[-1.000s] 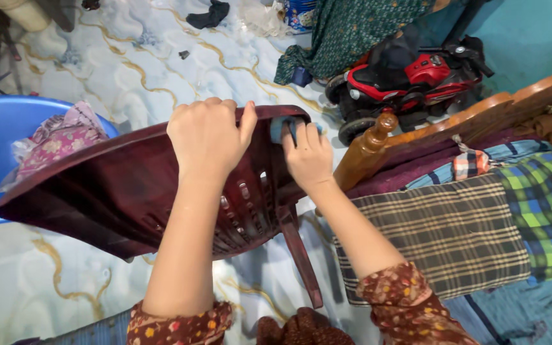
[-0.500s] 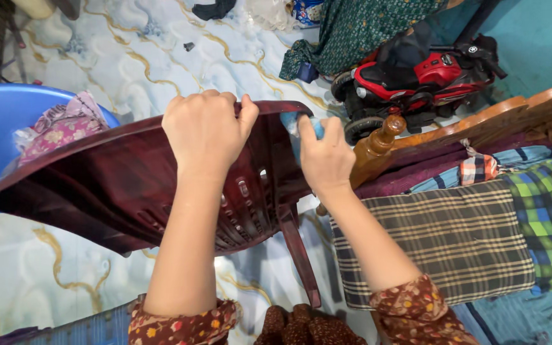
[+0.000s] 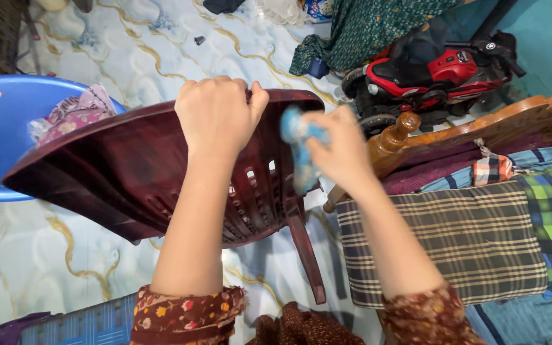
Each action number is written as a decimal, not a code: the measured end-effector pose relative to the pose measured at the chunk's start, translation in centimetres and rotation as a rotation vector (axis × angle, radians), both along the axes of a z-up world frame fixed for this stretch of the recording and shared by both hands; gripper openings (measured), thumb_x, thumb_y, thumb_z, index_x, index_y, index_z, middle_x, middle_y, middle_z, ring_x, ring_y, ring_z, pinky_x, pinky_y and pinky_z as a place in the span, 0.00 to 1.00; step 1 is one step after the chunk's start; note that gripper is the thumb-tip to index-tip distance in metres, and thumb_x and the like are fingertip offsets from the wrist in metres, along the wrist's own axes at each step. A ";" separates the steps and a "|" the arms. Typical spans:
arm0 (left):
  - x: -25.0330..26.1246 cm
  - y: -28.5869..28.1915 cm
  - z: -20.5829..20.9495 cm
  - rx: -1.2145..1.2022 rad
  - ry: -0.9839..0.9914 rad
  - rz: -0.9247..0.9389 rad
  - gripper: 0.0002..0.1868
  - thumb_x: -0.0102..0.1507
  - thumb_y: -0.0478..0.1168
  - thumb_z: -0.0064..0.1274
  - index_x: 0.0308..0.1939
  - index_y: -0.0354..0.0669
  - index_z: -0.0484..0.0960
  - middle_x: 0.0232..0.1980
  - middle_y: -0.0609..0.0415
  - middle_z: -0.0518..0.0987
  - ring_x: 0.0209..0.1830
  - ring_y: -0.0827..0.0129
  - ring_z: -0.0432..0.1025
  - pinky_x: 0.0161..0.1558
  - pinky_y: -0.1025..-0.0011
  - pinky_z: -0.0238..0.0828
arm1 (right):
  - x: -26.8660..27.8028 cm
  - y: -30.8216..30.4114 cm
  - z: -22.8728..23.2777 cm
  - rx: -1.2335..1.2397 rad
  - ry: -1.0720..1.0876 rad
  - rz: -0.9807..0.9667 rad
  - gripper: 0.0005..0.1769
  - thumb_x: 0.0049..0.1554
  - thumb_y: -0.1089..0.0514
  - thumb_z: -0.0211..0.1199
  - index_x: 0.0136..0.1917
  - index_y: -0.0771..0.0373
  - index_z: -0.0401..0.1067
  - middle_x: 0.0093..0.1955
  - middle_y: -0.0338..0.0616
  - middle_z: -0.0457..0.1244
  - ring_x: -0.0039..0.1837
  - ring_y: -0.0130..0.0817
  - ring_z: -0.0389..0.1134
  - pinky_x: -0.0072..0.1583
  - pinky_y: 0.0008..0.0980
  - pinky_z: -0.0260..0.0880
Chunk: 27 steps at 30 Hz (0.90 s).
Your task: The person wipes a maroon plastic chair with a blue cloth. They clean the seat, backrest, and legs, turning the chair over to access all surfaces.
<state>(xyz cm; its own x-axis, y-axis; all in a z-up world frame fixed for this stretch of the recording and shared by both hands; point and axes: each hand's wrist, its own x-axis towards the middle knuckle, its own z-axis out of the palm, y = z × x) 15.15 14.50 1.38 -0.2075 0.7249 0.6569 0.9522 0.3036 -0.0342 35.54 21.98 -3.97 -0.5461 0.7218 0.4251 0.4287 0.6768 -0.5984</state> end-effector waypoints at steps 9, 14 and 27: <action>-0.2 -0.3 -0.2 0.006 0.008 -0.018 0.20 0.67 0.47 0.49 0.22 0.46 0.84 0.28 0.50 0.81 0.25 0.56 0.74 0.36 0.59 0.67 | -6.4 -0.3 4.3 0.378 0.359 0.123 0.17 0.51 0.64 0.60 0.55 0.67 0.68 0.56 0.56 0.60 0.57 0.53 0.64 0.60 0.43 0.66; -0.1 -0.4 -0.2 0.012 0.006 -0.059 0.19 0.67 0.46 0.48 0.23 0.46 0.84 0.28 0.50 0.81 0.25 0.56 0.74 0.37 0.59 0.68 | -6.5 2.5 -0.5 0.411 0.457 0.210 0.14 0.54 0.64 0.58 0.55 0.69 0.68 0.54 0.56 0.64 0.55 0.55 0.68 0.58 0.46 0.71; -0.6 0.3 -0.9 -0.026 0.002 -0.049 0.16 0.62 0.45 0.49 0.21 0.47 0.82 0.27 0.51 0.81 0.29 0.56 0.75 0.36 0.58 0.68 | -7.4 1.2 -0.1 0.239 0.548 0.121 0.14 0.59 0.59 0.61 0.57 0.67 0.70 0.50 0.56 0.66 0.53 0.52 0.70 0.57 0.42 0.70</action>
